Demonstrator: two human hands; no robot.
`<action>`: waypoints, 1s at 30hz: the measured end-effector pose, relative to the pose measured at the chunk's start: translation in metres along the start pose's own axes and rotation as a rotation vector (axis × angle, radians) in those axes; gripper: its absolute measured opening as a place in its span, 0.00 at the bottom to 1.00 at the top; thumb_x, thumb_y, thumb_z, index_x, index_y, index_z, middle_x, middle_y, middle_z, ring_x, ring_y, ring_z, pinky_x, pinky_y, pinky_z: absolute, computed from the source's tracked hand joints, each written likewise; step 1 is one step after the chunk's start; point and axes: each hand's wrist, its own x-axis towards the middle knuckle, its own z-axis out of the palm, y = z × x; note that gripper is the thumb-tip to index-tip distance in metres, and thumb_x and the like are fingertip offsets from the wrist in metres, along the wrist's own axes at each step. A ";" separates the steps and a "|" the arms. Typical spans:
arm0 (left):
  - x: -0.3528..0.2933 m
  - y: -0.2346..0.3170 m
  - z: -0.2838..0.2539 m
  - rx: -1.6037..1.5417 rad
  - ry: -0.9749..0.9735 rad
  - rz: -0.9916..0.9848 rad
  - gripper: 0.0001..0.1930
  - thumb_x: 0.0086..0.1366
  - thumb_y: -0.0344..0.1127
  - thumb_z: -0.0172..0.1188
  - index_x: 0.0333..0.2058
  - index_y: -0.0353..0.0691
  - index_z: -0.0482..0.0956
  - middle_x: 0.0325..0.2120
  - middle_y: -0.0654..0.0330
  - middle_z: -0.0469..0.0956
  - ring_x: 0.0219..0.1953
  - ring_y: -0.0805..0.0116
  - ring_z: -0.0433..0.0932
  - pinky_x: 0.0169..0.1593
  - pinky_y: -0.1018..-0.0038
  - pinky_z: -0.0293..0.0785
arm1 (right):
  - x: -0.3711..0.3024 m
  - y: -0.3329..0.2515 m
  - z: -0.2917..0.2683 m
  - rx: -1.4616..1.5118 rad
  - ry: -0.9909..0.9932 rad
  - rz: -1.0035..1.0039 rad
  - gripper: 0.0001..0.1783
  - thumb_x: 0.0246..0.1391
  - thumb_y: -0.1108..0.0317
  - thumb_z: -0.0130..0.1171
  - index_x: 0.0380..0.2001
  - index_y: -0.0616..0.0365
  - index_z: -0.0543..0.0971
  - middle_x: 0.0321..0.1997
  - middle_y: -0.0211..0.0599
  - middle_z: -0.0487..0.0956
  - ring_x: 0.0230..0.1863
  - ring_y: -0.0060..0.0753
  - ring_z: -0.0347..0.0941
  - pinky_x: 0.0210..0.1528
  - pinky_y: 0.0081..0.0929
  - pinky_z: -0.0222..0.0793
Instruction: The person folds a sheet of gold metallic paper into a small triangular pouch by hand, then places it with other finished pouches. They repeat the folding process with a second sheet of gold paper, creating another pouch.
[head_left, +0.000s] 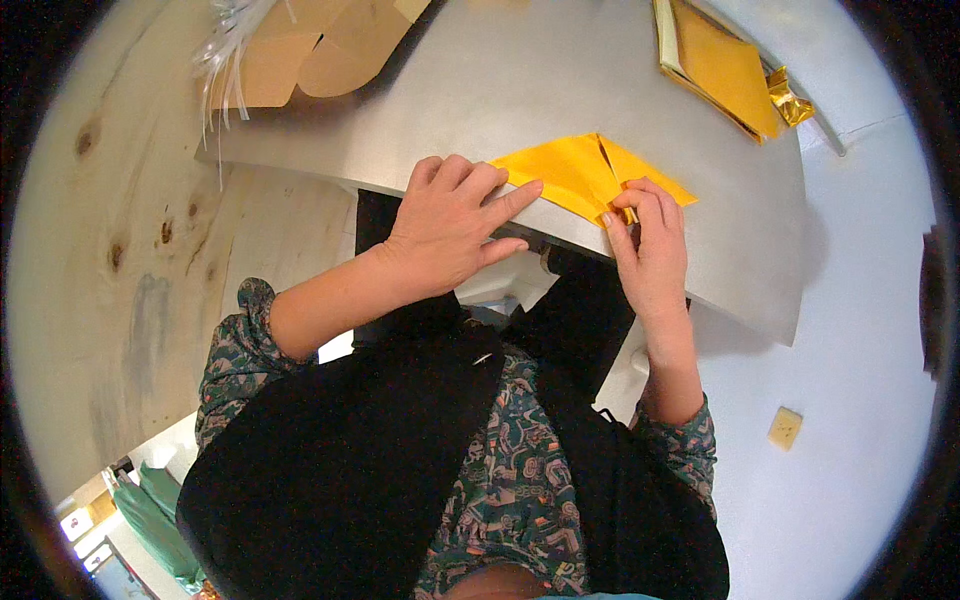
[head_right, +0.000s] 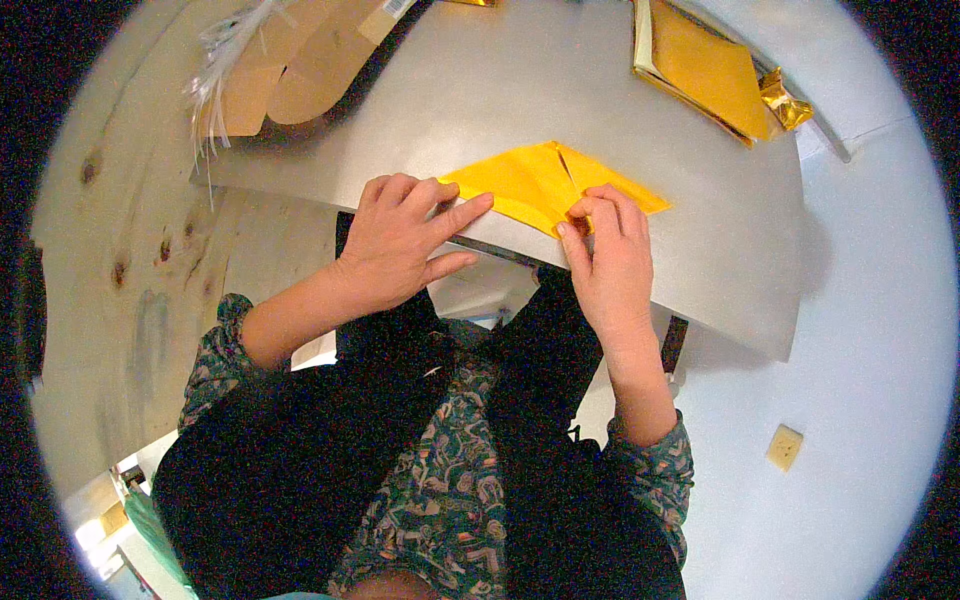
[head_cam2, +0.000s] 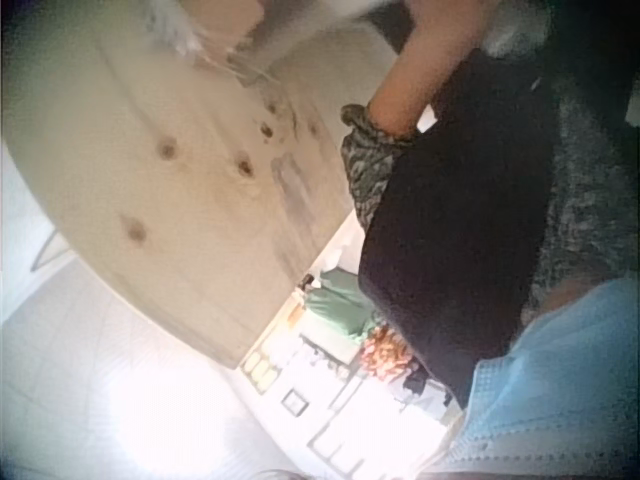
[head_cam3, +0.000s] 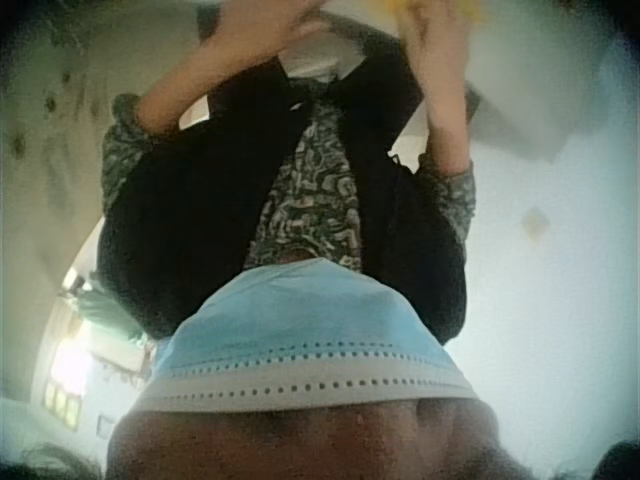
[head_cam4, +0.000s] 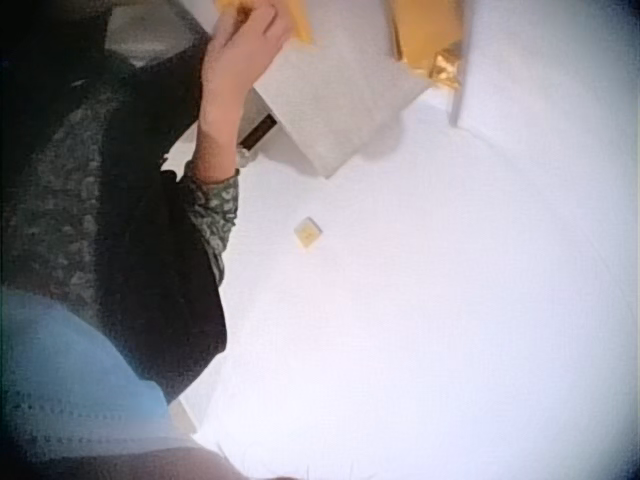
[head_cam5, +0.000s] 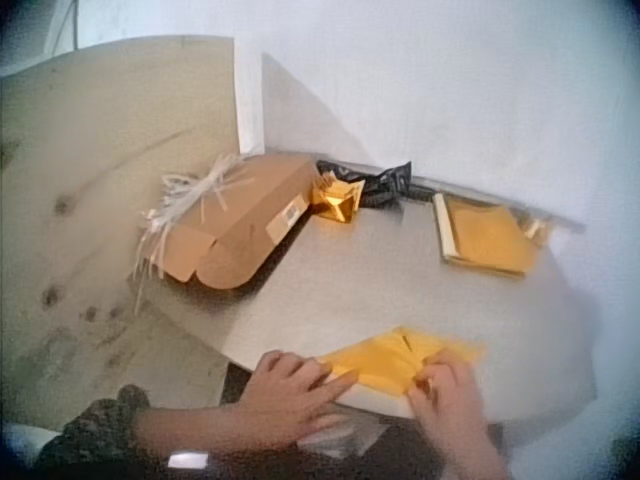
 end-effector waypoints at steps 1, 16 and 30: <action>0.000 0.001 0.001 0.002 -0.005 -0.003 0.34 0.58 0.56 0.67 0.63 0.59 0.73 0.45 0.64 0.72 0.47 0.60 0.69 0.54 0.58 0.64 | 0.000 0.002 0.000 -0.004 -0.009 -0.010 0.11 0.58 0.65 0.64 0.41 0.57 0.77 0.54 0.44 0.76 0.57 0.49 0.72 0.60 0.42 0.68; -0.013 -0.005 0.012 -0.183 0.301 0.097 0.13 0.57 0.34 0.68 0.42 0.50 0.84 0.43 0.63 0.78 0.50 0.65 0.74 0.57 0.63 0.66 | -0.039 -0.008 -0.008 -0.032 0.014 -0.229 0.22 0.49 0.73 0.68 0.49 0.57 0.79 0.56 0.39 0.79 0.60 0.45 0.72 0.65 0.42 0.65; 0.063 -0.035 -0.024 -0.910 0.070 -0.179 0.10 0.68 0.32 0.61 0.47 0.38 0.82 0.38 0.55 0.84 0.34 0.61 0.84 0.40 0.70 0.80 | 0.034 -0.012 -0.067 0.316 -0.021 0.033 0.15 0.64 0.75 0.54 0.53 0.60 0.78 0.45 0.44 0.83 0.46 0.33 0.81 0.50 0.28 0.75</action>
